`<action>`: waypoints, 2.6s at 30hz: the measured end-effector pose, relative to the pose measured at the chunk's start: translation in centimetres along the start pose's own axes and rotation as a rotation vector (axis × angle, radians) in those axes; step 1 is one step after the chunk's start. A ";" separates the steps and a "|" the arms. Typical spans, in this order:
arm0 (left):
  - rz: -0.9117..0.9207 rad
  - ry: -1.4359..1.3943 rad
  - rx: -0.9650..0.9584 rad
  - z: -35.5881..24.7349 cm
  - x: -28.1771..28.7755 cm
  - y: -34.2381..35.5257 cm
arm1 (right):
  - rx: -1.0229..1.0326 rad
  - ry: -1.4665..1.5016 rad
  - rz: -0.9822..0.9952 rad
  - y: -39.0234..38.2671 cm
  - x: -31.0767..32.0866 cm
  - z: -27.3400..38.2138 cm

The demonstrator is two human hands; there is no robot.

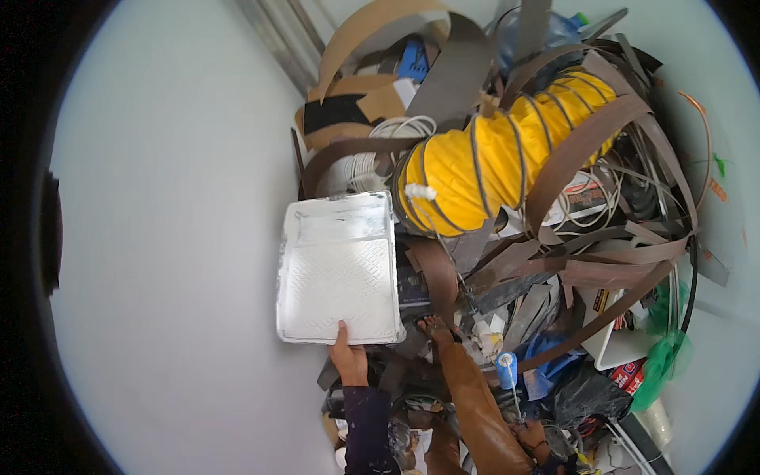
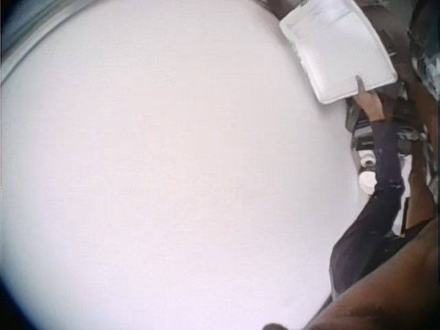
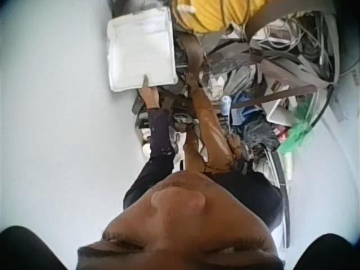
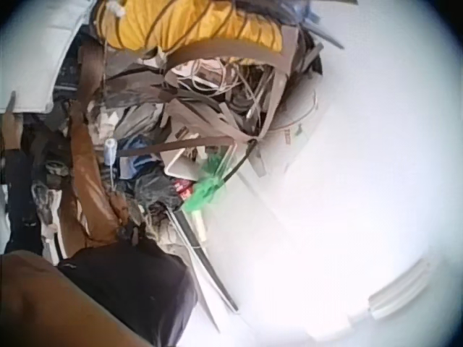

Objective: The person mixes white adhesive in a bucket by hand, stands up, and attaches a roller cover to a frame before picking up a paint tray.

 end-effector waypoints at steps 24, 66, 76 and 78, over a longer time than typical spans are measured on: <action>0.773 0.787 -1.324 -12.8 -48.1 -4.3 | -0.171 0.566 0.012 2.0 -9.8 -5.3; -0.042 0.056 0.009 -13.9 14.6 -36.2 | 0.550 0.613 -0.445 -0.2 3.3 8.7; -0.465 0.230 -0.396 -19.6 31.3 -55.6 | 0.795 0.301 -0.138 -12.7 3.2 10.9; -0.363 0.163 -0.527 -20.2 31.8 -57.9 | 0.819 0.288 -0.123 -16.5 4.0 10.6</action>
Point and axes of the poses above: each hand's wrist, its own y-axis towards the middle knuckle, its own x-axis out of the back of the hand, z = x × y, the point moved 1 cm from there along y, towards the middle knuckle, and after that the axes turned 5 degrees about -y, right-handed, at the moved point
